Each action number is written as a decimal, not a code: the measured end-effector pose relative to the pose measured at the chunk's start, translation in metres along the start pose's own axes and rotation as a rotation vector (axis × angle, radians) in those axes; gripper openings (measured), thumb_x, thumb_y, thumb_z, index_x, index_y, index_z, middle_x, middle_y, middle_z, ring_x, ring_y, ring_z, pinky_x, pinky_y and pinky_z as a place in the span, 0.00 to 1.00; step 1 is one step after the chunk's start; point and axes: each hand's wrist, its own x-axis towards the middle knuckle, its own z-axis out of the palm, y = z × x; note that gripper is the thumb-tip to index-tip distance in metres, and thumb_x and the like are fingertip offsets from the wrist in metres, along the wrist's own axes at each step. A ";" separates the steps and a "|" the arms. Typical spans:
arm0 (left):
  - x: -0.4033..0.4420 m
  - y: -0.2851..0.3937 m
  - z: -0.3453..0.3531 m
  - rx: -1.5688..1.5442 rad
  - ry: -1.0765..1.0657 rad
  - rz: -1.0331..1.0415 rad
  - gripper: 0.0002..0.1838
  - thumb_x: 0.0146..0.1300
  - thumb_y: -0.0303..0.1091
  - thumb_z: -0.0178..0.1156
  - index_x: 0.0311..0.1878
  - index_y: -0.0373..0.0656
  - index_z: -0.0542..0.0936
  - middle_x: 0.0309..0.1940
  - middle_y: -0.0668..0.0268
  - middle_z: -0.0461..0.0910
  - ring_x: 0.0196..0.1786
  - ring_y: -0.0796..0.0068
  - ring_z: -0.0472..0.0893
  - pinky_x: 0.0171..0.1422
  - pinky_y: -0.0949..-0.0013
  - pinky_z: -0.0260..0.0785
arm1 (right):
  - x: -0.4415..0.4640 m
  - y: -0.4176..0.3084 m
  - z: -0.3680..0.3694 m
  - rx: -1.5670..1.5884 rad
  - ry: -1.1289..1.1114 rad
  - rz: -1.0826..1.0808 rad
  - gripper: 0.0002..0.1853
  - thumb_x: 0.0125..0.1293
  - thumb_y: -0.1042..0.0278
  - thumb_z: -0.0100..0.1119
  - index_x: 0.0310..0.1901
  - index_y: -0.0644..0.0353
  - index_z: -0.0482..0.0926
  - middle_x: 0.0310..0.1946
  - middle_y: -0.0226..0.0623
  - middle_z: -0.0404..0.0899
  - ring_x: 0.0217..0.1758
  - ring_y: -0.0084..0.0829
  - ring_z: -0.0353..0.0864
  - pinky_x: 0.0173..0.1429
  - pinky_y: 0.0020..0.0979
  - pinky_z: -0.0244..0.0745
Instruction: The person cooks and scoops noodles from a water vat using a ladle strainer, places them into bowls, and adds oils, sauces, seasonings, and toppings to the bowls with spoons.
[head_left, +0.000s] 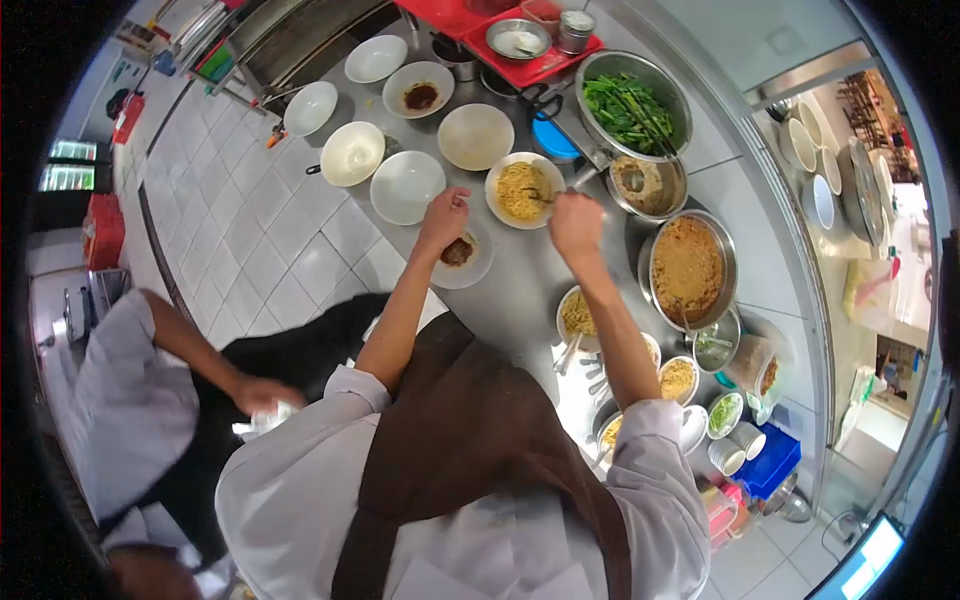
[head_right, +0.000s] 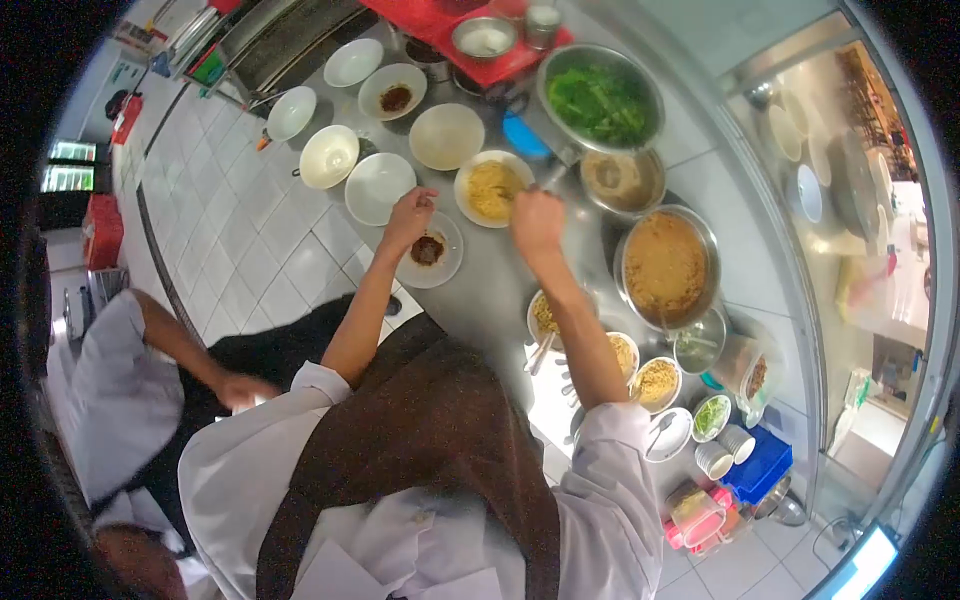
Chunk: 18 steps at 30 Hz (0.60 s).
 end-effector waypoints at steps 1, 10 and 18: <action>0.002 0.001 0.001 0.002 -0.015 -0.031 0.14 0.57 0.29 0.52 0.45 0.40 0.80 0.34 0.56 0.82 0.40 0.58 0.81 0.46 0.62 0.71 | 0.000 0.002 0.027 -0.006 -0.002 0.011 0.07 0.53 0.70 0.55 0.25 0.59 0.83 0.27 0.44 0.81 0.32 0.42 0.84 0.37 0.39 0.78; 0.012 0.004 0.000 0.019 -0.086 0.005 0.15 0.56 0.28 0.52 0.47 0.39 0.79 0.35 0.58 0.82 0.40 0.61 0.81 0.48 0.64 0.71 | -0.008 0.059 0.093 1.120 -0.049 0.472 0.12 0.50 0.71 0.60 0.38 0.55 0.87 0.31 0.46 0.84 0.30 0.45 0.83 0.37 0.39 0.77; 0.028 0.000 -0.002 0.030 -0.163 0.009 0.16 0.56 0.28 0.51 0.48 0.39 0.79 0.37 0.58 0.81 0.42 0.62 0.81 0.49 0.64 0.71 | -0.015 0.038 -0.016 0.218 0.334 0.073 0.03 0.49 0.72 0.59 0.24 0.59 0.82 0.25 0.46 0.82 0.29 0.45 0.83 0.34 0.42 0.76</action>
